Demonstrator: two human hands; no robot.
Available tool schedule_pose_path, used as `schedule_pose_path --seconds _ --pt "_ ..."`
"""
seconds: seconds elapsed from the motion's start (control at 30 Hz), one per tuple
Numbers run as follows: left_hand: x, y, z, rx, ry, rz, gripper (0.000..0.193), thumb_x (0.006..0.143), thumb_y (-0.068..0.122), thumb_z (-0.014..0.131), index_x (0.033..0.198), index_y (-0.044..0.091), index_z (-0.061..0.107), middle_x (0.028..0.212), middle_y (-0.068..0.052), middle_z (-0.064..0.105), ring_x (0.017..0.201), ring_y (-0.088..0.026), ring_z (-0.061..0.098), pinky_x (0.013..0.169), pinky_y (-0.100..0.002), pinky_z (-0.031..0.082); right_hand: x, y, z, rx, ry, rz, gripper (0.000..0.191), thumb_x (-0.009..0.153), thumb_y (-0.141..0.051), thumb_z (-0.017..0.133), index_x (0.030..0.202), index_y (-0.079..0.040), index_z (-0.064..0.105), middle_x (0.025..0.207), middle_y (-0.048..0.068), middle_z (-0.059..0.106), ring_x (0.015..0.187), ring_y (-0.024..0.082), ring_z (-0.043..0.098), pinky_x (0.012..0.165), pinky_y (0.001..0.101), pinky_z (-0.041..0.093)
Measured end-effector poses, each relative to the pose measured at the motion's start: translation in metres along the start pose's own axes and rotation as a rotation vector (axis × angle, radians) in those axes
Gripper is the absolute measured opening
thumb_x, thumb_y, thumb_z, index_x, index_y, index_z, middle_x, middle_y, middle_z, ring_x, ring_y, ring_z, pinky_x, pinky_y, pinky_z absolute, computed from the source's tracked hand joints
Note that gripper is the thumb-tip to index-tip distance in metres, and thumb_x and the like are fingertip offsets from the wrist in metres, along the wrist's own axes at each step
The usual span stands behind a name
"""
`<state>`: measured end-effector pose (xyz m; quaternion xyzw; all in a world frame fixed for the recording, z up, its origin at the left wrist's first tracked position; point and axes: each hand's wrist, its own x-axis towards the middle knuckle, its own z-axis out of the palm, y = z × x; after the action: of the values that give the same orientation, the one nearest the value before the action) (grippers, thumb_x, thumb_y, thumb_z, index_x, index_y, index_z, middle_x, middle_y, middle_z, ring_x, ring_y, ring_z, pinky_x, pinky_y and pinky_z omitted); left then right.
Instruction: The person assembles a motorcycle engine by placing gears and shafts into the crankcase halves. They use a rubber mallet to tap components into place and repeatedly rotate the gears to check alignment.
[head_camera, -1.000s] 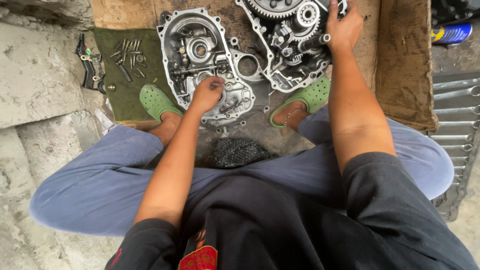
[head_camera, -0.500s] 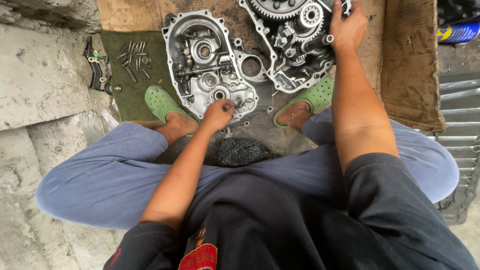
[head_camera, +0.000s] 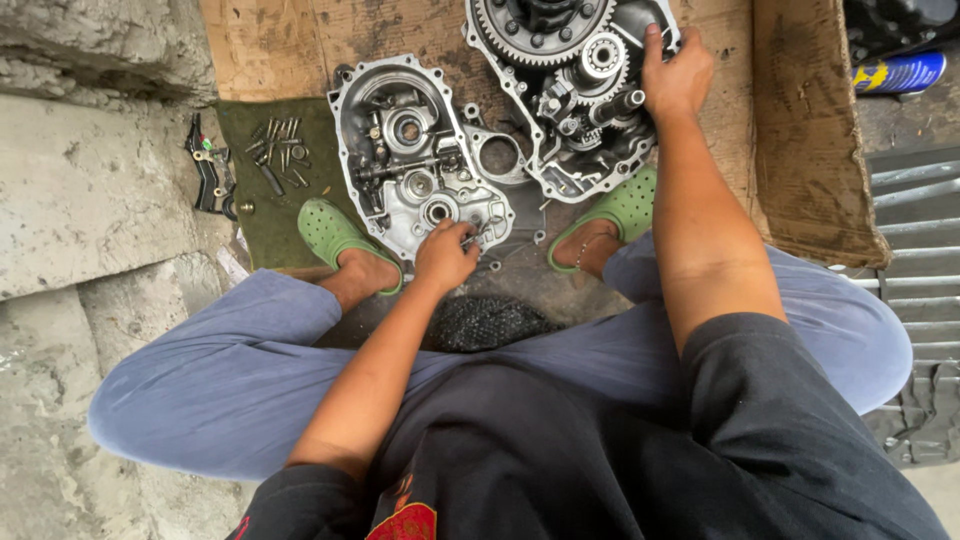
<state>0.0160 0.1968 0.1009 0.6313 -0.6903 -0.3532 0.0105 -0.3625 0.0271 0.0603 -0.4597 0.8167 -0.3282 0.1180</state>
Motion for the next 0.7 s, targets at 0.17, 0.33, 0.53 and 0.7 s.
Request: schedule_pose_path --seconds 0.17,0.33,0.53,0.7 --pt "-0.002 0.000 0.003 -0.010 0.014 -0.002 0.027 0.085 0.025 0.072 0.109 0.015 0.076 0.110 -0.010 0.066 0.105 -0.034 0.065 0.088 -0.045 0.052 -0.001 -0.001 -0.002 0.053 -0.028 0.050 0.048 0.093 -0.049 0.074 0.103 -0.002 0.069 0.089 0.023 0.075 0.085 0.043 0.071 0.077 0.0505 0.053" --pt "0.001 -0.008 0.007 0.024 -0.021 0.015 0.028 0.083 0.025 0.071 0.108 0.015 0.076 0.110 -0.011 0.066 0.105 -0.034 0.066 0.089 -0.044 0.053 -0.001 -0.001 -0.002 0.023 -0.026 0.033 0.048 0.095 -0.049 0.075 0.103 -0.002 0.070 0.092 0.024 0.074 0.087 0.044 0.070 0.079 0.0507 0.053" --pt "0.078 0.017 -0.052 0.162 -0.102 -0.053 0.037 0.082 0.029 0.068 0.116 0.017 0.075 0.114 -0.018 0.071 0.106 -0.038 0.067 0.089 -0.048 0.053 0.004 0.001 -0.002 0.024 -0.030 0.070 0.049 0.093 -0.050 0.074 0.106 -0.003 0.070 0.093 0.024 0.074 0.088 0.044 0.070 0.080 0.0503 0.053" --pt "0.194 0.119 -0.167 0.143 0.706 0.639 0.049 0.090 0.029 0.072 0.125 -0.005 0.066 0.125 -0.034 0.065 0.112 -0.051 0.058 0.092 -0.056 0.048 0.007 0.004 -0.005 0.004 -0.065 0.092 0.050 0.094 -0.051 0.073 0.109 -0.003 0.070 0.091 0.026 0.072 0.088 0.045 0.069 0.080 0.0518 0.052"
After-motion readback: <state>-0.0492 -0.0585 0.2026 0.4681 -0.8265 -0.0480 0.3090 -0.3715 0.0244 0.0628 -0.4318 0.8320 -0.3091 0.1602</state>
